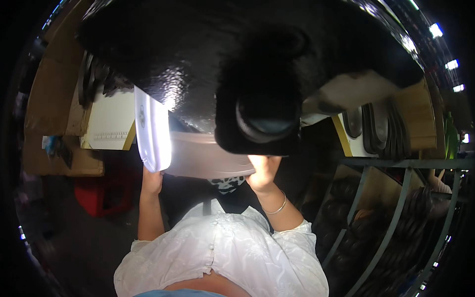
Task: The person repeatedly picks up brown shoe soles from a pile on a table and presses them against a rotating grinding wheel on a green machine. They handle the soles one at a time, turning them to smooth different edges, and place the finished soles back onto the table.
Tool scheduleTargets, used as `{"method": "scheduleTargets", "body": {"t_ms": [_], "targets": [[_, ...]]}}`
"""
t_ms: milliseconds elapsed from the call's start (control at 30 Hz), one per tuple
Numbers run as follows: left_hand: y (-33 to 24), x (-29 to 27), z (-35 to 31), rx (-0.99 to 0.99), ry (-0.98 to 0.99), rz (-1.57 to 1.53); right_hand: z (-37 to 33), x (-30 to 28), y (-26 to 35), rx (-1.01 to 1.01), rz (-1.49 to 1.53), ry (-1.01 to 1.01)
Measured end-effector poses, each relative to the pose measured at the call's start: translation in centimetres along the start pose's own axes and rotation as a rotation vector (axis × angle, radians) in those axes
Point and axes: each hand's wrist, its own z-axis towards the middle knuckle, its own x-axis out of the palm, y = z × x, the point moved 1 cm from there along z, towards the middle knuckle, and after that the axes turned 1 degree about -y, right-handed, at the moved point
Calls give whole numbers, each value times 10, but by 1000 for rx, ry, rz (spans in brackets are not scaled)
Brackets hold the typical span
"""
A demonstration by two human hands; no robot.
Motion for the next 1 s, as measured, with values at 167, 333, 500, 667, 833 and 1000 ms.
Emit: {"method": "scheduleTargets", "body": {"t_ms": [167, 333, 500, 667, 833, 1000], "targets": [[17, 0, 2, -269, 149, 227, 9, 9, 9, 176, -287, 237], [54, 39, 5, -279, 550, 385, 31, 13, 22, -118, -730, 629], [42, 112, -14, 101, 817, 426, 44, 27, 28, 226, -752, 553], [30, 114, 7, -55, 897, 571, 64, -28, 59, -170, -954, 293], [24, 35, 50, 76, 262, 666, 76, -121, 205, -492, -711, -510], [8, -55, 127, 595, -641, 1462, 93, -231, 322, -579, -659, -900]]}}
